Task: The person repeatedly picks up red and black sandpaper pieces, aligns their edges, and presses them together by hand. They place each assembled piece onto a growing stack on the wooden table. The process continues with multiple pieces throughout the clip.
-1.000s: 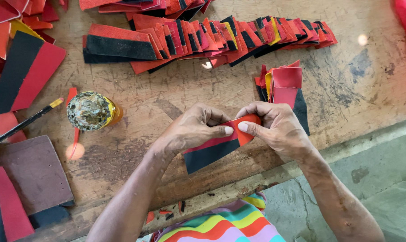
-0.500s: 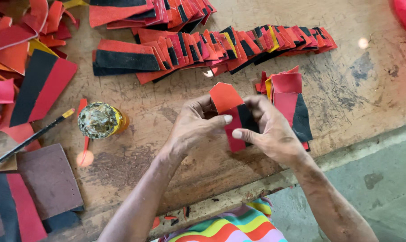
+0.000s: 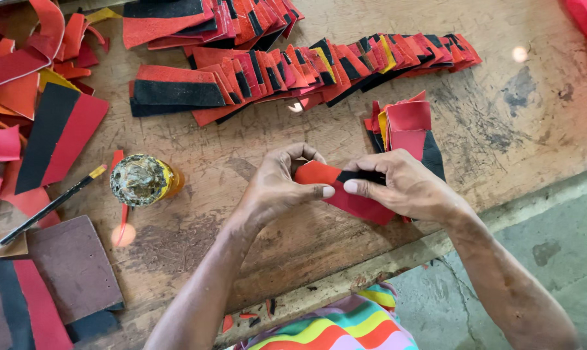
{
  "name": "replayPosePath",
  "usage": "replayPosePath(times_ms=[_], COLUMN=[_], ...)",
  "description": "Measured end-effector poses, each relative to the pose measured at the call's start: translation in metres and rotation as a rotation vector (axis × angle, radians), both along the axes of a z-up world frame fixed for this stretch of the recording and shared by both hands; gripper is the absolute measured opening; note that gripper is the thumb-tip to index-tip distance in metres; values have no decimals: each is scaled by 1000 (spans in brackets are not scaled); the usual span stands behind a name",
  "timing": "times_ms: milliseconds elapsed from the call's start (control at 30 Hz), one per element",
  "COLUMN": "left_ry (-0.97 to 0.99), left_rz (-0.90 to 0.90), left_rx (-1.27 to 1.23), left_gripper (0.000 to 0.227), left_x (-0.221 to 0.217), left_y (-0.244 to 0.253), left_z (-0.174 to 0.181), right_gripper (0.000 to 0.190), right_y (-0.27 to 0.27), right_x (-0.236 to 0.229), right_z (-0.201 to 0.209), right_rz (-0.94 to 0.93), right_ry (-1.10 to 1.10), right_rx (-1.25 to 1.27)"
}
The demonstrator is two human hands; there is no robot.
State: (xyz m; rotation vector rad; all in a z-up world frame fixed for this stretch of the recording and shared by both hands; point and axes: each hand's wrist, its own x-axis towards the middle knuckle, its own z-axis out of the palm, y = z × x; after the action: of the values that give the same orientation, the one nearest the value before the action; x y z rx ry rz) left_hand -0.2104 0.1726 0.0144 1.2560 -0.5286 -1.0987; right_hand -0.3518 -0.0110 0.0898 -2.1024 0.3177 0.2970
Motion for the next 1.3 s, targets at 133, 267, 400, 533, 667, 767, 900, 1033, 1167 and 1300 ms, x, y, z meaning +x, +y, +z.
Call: replayPosePath(times_ms=[133,267,400,533,667,767,900,1033,1167,1300], left_ry=[12,60,39,20,229,389,425,463,485,485], left_rz=[50,116,177,135,106,144,165,204,175,129], left_rx=[-37,-73,-96,51,51,15,-26,-49,-113,-98], left_gripper=[43,44,45,46,40,39,37,38,39,38], left_x=[-4,-10,-15,-11,-7,-9,-14,-16,-12,-11], left_y=[0,-4,-6,-4,-7,-8,-8,-7,-6,-5], left_z=[1,3,4,2,-4,-9,-13,-13,-12,-16], right_gripper=[26,22,23,28,30,28,26,25,24,23], right_y=[-2,-5,-2,-1,-4,-4,-1,5,4,0], right_x=[2,2,3,5,8,7,4,4,6,5], right_z=[0,0,-1,-3,-7,-10,-15,-17,-11,-6], right_rz=[-47,-72,-113,-140,-182,-201,-259,-318,-272,-217], right_ry=[33,34,33,23,31,68,10,-4,14,-8], right_rx=[-31,-54,-44,-50,125,80,30,37,-27,-96])
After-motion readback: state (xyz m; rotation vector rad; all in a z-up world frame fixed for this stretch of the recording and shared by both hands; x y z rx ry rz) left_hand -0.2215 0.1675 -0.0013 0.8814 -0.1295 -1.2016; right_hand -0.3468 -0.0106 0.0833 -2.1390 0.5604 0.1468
